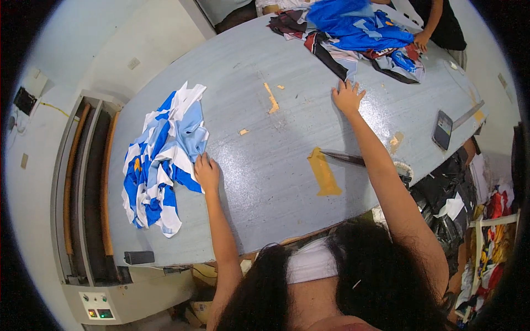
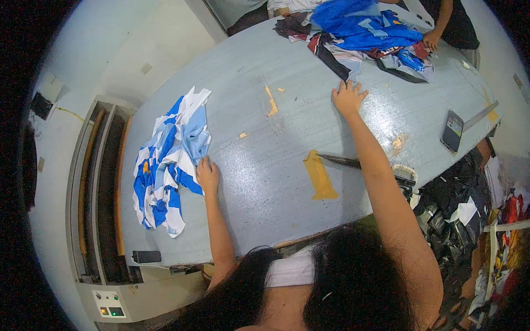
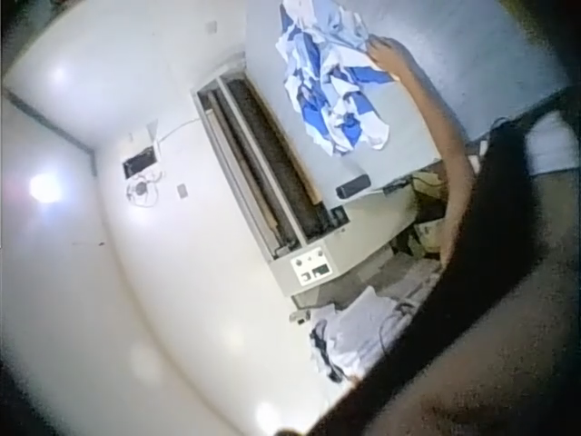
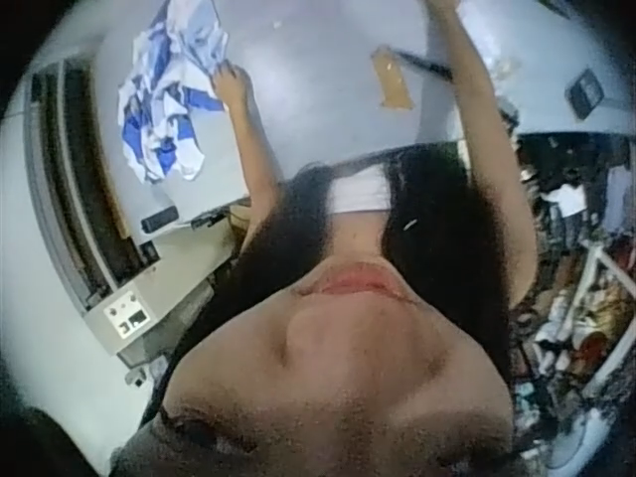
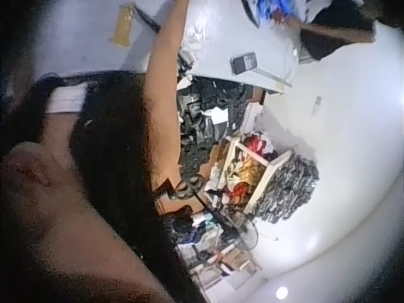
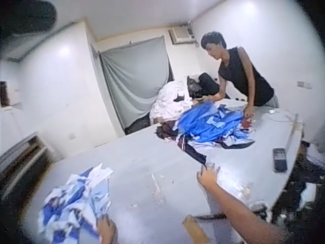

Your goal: The person is using large scissors to cut jersey fabric according to pre-printed patterns and templates, then organizing the pieces.

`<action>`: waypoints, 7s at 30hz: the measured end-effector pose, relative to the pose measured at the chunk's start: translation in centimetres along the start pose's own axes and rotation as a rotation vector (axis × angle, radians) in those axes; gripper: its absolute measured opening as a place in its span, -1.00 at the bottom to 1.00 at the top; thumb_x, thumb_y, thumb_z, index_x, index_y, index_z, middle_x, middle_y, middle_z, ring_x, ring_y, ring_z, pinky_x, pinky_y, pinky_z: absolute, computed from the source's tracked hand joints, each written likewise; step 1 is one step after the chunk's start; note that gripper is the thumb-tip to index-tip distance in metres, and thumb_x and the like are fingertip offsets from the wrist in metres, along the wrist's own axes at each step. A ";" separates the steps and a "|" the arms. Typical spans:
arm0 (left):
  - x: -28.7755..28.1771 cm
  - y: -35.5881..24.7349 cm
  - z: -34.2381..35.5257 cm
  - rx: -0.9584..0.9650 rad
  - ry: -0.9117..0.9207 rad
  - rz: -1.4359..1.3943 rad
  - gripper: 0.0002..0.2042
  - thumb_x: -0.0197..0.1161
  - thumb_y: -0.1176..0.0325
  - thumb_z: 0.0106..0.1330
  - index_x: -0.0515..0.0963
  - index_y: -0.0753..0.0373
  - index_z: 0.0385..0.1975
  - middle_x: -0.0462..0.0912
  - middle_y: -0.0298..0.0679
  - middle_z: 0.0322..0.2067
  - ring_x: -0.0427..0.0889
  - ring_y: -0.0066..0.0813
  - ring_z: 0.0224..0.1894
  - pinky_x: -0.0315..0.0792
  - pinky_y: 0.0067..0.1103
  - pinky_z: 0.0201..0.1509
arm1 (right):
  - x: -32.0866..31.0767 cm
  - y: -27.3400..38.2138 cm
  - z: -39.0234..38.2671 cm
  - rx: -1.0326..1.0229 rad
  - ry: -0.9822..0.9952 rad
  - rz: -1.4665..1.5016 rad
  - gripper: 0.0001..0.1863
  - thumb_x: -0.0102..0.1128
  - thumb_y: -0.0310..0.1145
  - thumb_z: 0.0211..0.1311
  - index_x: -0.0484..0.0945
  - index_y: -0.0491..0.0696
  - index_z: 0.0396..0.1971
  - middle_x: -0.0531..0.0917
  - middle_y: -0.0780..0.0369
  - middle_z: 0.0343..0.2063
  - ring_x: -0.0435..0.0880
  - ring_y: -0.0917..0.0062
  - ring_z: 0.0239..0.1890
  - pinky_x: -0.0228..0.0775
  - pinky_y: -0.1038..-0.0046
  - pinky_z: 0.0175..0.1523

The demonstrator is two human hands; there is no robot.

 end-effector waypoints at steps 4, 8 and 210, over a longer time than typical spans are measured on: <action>-0.1 -0.1 0.0 0.015 -0.012 0.005 -0.64 0.01 0.25 0.18 0.39 0.21 -0.02 0.35 -0.07 0.04 0.30 -0.10 0.08 0.16 -0.31 0.14 | 0.1 0.0 0.1 0.000 0.002 0.001 -0.43 -0.14 0.02 0.12 0.31 0.02 0.09 0.23 0.16 0.16 0.02 0.06 0.25 -0.35 -0.25 0.17; -0.1 -0.1 -0.1 0.005 -0.008 0.004 -0.64 0.01 0.26 0.17 0.40 0.20 -0.03 0.36 -0.09 0.04 0.30 -0.12 0.09 0.15 -0.30 0.15 | 0.0 0.0 -0.1 0.009 0.005 0.008 -0.43 -0.14 0.02 0.12 0.31 0.02 0.09 0.23 0.16 0.17 0.02 0.06 0.25 -0.37 -0.24 0.17; -1.7 -25.2 -8.6 0.585 0.439 -0.262 -0.55 -0.01 -0.01 0.21 0.33 0.02 0.07 0.08 -0.08 0.22 -0.04 -0.03 0.28 -0.16 -0.05 0.26 | -17.5 -10.4 -25.4 -0.228 0.524 0.228 -0.54 0.18 -0.47 -0.22 0.35 -0.22 -0.19 0.44 0.05 -0.33 0.43 0.11 -0.24 0.32 0.29 -0.16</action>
Point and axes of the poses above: each hand's wrist, its own z-axis towards the middle knuckle, its own x-axis out of the palm, y = z × x, the point moved 8 cm from there along z, towards the middle knuckle
